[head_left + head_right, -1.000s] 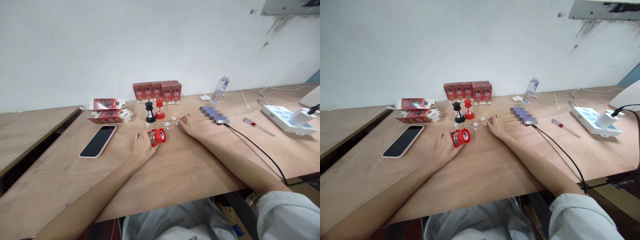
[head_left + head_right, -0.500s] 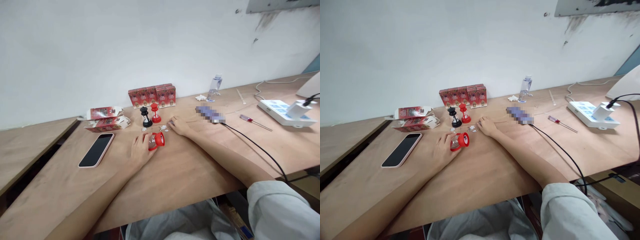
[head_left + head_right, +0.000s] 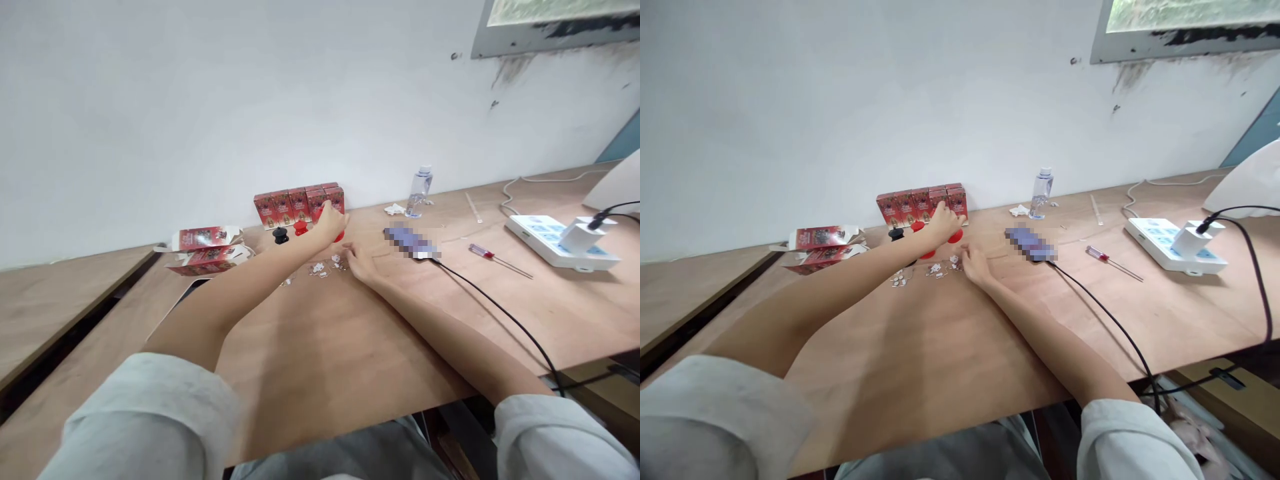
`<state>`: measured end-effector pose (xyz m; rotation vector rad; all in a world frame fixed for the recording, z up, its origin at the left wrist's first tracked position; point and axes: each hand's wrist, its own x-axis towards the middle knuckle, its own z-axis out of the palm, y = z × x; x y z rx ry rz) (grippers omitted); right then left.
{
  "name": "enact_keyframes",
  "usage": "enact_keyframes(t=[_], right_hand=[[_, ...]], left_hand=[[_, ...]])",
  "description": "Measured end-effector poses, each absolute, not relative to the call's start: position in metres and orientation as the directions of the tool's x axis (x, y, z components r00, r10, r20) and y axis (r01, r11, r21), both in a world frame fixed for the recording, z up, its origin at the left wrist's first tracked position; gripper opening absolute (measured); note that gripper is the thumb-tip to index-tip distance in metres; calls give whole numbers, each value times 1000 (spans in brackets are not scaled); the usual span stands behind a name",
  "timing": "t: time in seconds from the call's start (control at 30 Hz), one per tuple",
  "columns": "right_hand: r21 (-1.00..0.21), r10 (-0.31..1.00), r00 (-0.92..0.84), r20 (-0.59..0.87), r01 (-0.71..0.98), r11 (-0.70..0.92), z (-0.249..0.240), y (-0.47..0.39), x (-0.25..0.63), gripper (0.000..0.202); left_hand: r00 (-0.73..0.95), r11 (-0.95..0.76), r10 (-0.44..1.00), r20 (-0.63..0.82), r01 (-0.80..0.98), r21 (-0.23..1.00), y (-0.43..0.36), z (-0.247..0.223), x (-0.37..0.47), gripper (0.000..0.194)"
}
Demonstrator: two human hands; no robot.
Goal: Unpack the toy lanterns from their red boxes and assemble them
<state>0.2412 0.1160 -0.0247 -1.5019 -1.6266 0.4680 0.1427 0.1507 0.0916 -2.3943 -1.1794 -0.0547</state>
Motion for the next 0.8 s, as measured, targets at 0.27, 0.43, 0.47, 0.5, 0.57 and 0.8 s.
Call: enact_keyframes(t=[0.27,0.43,0.47,0.5,0.57,0.8], right_hand=[[-828,928,178,327,527,190,-30,124,236,28],[-854,893,290,345,491,171,-33,124,238,28],[-857,880,317,352,488,167,-34,125,240,29],[-859,866,346,360,486,163,-33,127,242,30],[-861,834,401,379,483,159,-29,133,249,32],[-443,728,35,685,813,378,37,202,266,38]], left_hand=[[659,-569,751,47,682,-460,178,65,155,10],[709,-644,704,-46,610,-461,171,88,161,7],[724,-659,688,-46,598,-456,165,95,159,12],[743,-676,668,-39,584,-450,157,102,155,18],[786,-708,618,-7,552,-441,133,109,141,27],[908,-902,418,41,419,-104,32,53,50,45]])
